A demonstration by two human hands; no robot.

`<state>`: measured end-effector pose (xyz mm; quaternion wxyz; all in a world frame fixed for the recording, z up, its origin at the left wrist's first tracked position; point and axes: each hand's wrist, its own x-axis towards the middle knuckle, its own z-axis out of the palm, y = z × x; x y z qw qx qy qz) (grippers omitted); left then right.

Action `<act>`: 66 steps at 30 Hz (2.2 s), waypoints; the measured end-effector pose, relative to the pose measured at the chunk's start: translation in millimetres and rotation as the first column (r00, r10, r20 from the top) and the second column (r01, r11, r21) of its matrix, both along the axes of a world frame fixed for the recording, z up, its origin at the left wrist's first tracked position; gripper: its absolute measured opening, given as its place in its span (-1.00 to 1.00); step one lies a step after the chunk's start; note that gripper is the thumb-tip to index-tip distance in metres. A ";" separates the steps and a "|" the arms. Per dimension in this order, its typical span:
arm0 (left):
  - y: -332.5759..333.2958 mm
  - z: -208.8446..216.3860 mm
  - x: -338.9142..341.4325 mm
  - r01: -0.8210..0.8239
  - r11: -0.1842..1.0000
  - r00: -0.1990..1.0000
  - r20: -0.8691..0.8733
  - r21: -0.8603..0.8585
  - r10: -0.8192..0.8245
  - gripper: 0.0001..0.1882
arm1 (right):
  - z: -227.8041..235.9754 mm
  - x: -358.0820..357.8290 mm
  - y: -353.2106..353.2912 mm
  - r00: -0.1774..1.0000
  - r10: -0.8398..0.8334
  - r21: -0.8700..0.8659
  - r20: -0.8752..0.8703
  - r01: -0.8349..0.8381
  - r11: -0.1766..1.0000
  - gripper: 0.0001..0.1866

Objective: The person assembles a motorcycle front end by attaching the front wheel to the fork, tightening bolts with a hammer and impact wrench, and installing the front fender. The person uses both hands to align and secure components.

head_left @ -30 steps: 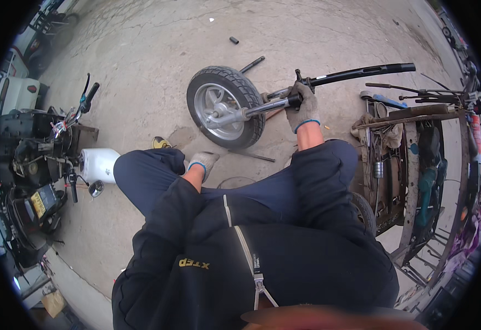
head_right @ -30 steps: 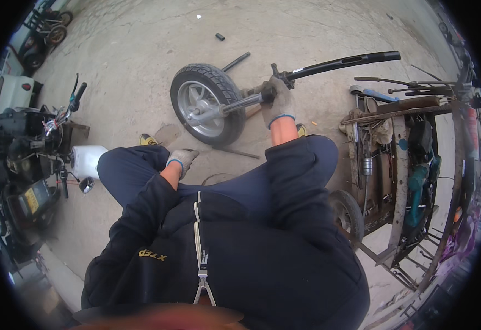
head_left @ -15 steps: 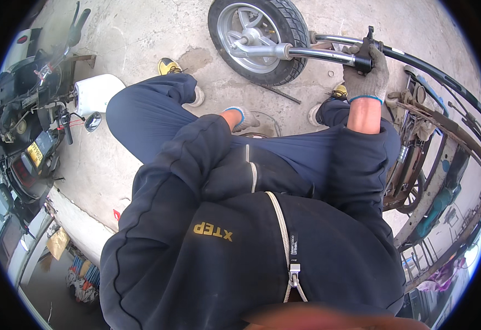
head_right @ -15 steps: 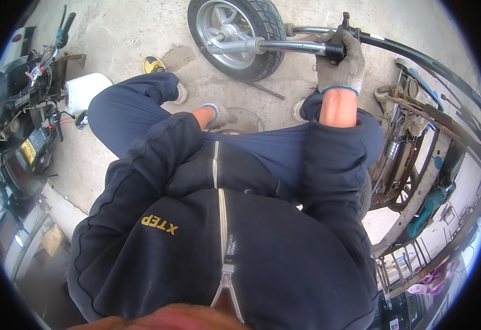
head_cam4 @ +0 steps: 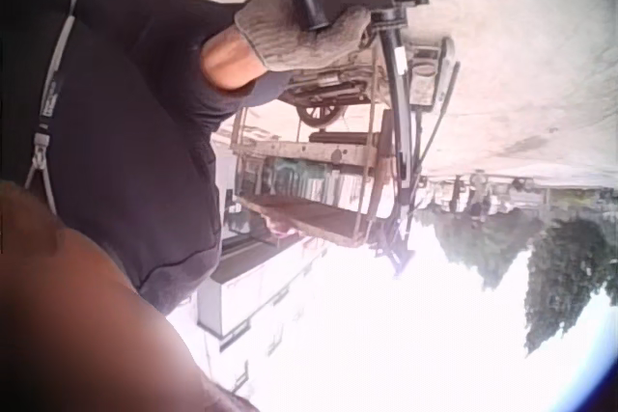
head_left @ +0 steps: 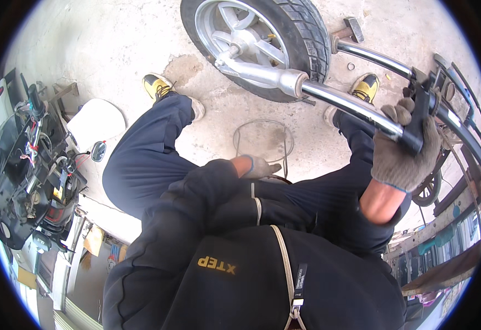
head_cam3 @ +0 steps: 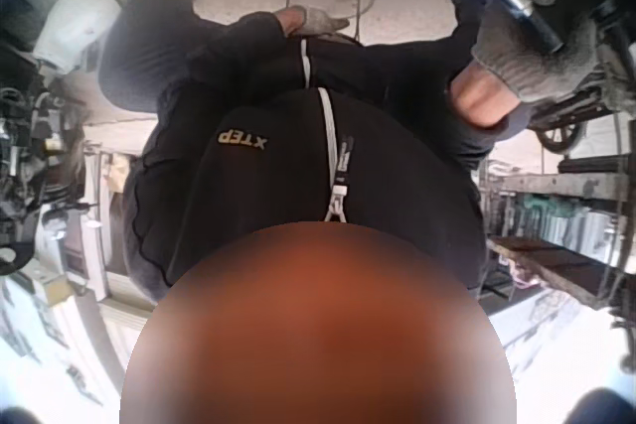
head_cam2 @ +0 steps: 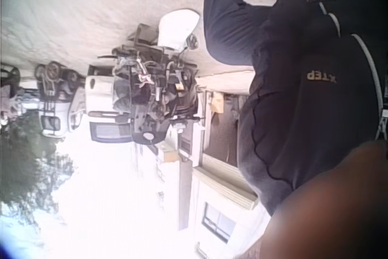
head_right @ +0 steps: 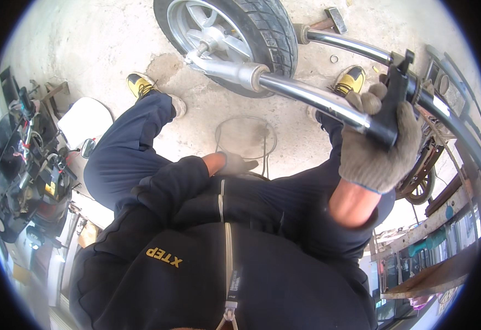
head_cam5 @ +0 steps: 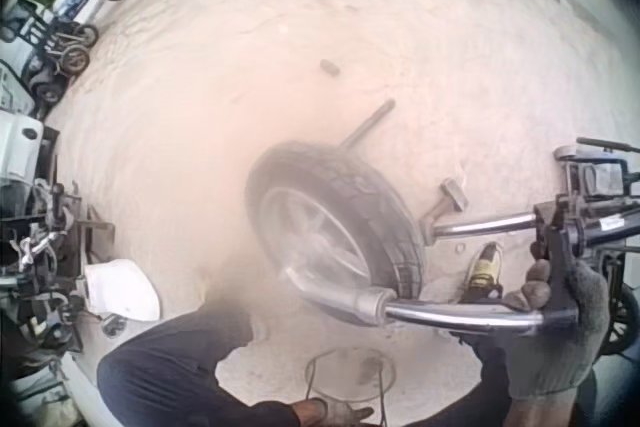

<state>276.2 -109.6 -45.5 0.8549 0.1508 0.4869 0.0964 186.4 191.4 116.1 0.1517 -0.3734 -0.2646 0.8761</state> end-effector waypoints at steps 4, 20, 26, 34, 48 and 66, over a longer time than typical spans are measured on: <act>-25.2 -0.6 19.5 0.112 0.993 0.981 0.156 0.034 -0.116 -0.20 | 8.0 11.2 -17.0 1.000 0.014 -0.078 -0.014 -0.015 0.997 -0.45; -72.0 -15.3 22.8 -0.280 0.882 0.748 -0.489 0.380 0.448 -0.53 | 35.8 22.3 -108.2 0.988 0.130 0.348 -0.084 -0.093 0.933 -0.64; -46.8 -14.8 39.8 -0.115 0.923 0.718 -0.612 0.366 0.332 -0.56 | 35.8 21.3 -119.0 0.936 0.347 0.397 -0.061 -0.296 0.869 -0.58; -31.9 -26.5 48.0 -0.037 0.949 0.720 -0.649 0.314 0.243 -0.57 | 25.8 27.8 -139.5 0.930 0.367 0.343 -0.024 -0.337 0.877 -0.75; -170.7 -25.1 86.2 -0.002 0.988 0.842 -0.533 0.153 0.084 -0.67 | 60.9 -4.0 -192.4 0.855 0.518 0.451 0.035 -0.476 0.755 -0.55; -237.2 -45.2 105.1 0.162 0.858 0.805 -0.568 0.487 0.170 -0.66 | 112.6 17.5 -322.9 0.875 0.420 0.702 0.240 -0.455 0.547 -0.69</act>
